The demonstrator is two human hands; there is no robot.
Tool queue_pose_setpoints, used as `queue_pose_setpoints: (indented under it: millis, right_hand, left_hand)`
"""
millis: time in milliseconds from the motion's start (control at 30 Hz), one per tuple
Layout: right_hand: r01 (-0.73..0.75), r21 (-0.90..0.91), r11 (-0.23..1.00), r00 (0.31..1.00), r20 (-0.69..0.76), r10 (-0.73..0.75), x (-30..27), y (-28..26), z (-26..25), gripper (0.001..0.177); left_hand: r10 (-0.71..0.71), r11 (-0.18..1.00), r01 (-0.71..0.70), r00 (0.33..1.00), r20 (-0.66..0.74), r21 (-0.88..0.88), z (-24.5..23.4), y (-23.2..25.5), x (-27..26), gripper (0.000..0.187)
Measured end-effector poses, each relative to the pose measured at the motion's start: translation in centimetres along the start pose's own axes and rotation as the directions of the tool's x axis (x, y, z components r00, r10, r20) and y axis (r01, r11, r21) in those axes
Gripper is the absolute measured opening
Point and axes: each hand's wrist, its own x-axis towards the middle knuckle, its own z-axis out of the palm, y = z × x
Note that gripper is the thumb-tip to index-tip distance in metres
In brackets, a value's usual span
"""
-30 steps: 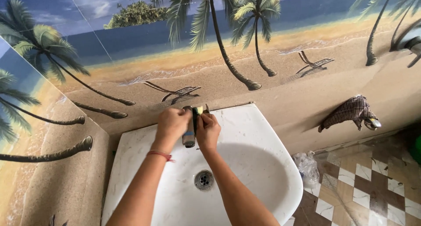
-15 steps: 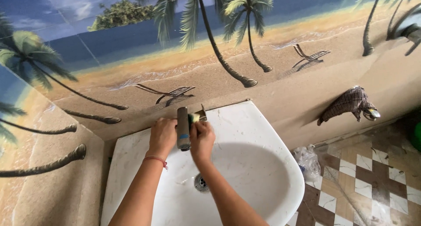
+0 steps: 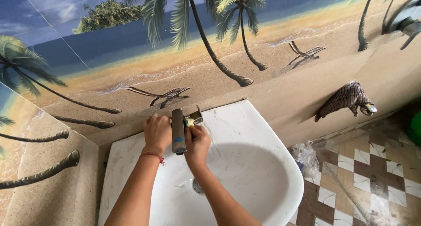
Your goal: The person cleans various bathroom fixtures including a faucet, a sink, and a wall shelf by hand using a sponge and a cloth.
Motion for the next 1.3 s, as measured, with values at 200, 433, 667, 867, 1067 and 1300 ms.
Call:
queue_pose_setpoints:
  millis: [200,433,667,867,1067,1300]
  right_hand:
    - [-0.004,-0.007,1.0,1.0,0.016,0.004,2.1,-0.5,0.2,0.014]
    - [0.11,-0.044,0.993,0.992,0.062,-0.107,1.6,-0.6,-0.7,0.011]
    - [0.151,-0.094,0.984,0.988,0.054,-0.147,1.8,-1.2,-0.5,0.01]
    - [0.139,-0.11,0.984,0.985,0.115,-0.126,2.9,-0.7,-0.5,0.011]
    - [0.185,-0.121,0.975,0.978,0.121,-0.17,1.8,-0.5,-0.4,0.01]
    - [-0.025,-0.068,0.997,0.997,0.076,0.03,-1.9,-0.8,-6.6,0.017]
  left_hand:
    - [0.026,0.999,-0.028,0.998,-0.05,-0.026,1.0,-0.8,0.3,0.023]
    - [-0.054,0.995,0.061,0.995,0.082,-0.085,-0.9,0.0,0.7,0.023]
    - [-0.069,0.994,0.077,0.993,0.091,-0.083,-0.4,-0.5,1.1,0.027]
    - [-0.068,0.99,0.081,0.991,0.112,-0.114,-1.0,-0.4,0.8,0.019]
    - [-0.061,0.996,0.066,0.994,0.086,-0.052,-0.7,-0.3,0.7,0.021]
    - [0.096,0.992,-0.107,0.982,-0.161,-0.064,0.6,-1.1,-1.2,0.026]
